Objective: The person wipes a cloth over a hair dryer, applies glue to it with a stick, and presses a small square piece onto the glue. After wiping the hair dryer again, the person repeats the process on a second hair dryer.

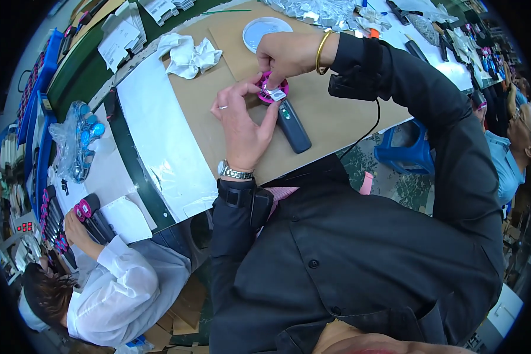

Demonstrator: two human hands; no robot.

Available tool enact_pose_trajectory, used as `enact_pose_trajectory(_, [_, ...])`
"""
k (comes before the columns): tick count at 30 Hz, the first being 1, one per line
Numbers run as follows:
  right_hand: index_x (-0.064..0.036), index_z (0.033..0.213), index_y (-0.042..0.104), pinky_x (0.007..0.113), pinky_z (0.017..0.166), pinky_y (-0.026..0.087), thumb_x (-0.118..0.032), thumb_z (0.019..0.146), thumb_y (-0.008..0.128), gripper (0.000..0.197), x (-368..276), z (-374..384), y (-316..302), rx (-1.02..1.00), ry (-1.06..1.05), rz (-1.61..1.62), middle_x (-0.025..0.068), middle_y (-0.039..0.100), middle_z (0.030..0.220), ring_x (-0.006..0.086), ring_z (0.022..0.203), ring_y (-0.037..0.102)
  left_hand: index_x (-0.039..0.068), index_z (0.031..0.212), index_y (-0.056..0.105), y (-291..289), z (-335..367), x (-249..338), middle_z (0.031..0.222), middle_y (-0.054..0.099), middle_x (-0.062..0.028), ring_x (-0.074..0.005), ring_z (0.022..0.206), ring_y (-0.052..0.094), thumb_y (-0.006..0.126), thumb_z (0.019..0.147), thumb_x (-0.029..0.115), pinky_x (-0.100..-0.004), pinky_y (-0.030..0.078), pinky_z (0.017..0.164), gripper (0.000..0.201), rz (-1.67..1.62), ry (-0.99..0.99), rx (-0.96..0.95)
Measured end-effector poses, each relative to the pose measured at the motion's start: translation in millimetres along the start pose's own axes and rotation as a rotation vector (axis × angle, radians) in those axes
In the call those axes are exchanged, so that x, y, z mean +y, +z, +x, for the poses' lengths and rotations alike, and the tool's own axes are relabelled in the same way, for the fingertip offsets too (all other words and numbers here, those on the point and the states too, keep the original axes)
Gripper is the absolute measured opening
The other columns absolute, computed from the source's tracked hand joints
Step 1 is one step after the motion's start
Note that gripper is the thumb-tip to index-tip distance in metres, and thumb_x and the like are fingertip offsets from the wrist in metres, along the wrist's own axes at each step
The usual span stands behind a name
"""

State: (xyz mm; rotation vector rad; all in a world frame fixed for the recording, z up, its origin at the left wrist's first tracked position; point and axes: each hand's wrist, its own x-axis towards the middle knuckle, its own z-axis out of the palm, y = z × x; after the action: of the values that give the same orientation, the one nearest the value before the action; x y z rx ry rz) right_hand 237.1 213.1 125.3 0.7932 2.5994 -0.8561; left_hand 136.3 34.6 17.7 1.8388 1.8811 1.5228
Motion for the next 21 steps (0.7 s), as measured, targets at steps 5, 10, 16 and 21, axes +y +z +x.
enact_pose_trajectory(5, [0.0018,0.095,0.069,0.04,0.065,0.052,-0.022,0.079,0.094,0.038,1,10,2,-0.01,-0.041,-0.103,0.0113,0.069,0.078,0.0268,0.073,0.067,0.01,0.119,0.057,0,0,-4,0.133,0.071,-0.0048,-0.0286,0.121,0.056,0.088,0.081,0.017,-0.0478,0.03,0.108,0.05,-0.024,0.005,0.002])
enact_pose_trajectory(10, [0.0014,0.091,0.066,0.04,0.065,0.05,-0.021,0.079,0.094,0.038,15,5,15,0.051,-0.09,-0.042,0.0113,0.067,0.077,0.0265,0.072,0.065,0.009,0.119,0.057,0,3,-2,0.133,0.071,-0.0053,-0.0287,0.121,0.056,0.088,0.081,0.015,-0.0478,0.029,0.109,0.049,-0.044,0.013,-0.001])
enact_pose_trajectory(16, [0.0003,0.09,0.065,0.039,0.065,0.05,-0.021,0.08,0.093,0.037,18,7,18,0.095,-0.122,0.013,0.0109,0.068,0.079,0.0244,0.074,0.064,0.009,0.119,0.057,-1,0,-4,0.133,0.071,-0.0056,-0.0288,0.122,0.055,0.088,0.081,0.016,-0.0477,0.029,0.109,0.049,-0.045,0.029,0.004])
enact_pose_trajectory(21, [-0.0001,0.094,0.067,0.039,0.065,0.05,-0.021,0.081,0.093,0.036,17,11,15,0.046,-0.077,0.002,0.0101,0.067,0.078,0.0238,0.074,0.063,0.009,0.121,0.058,1,-2,-3,0.133,0.071,-0.0054,-0.0287,0.123,0.055,0.087,0.082,0.017,-0.0473,0.029,0.109,0.05,-0.018,0.038,0.008])
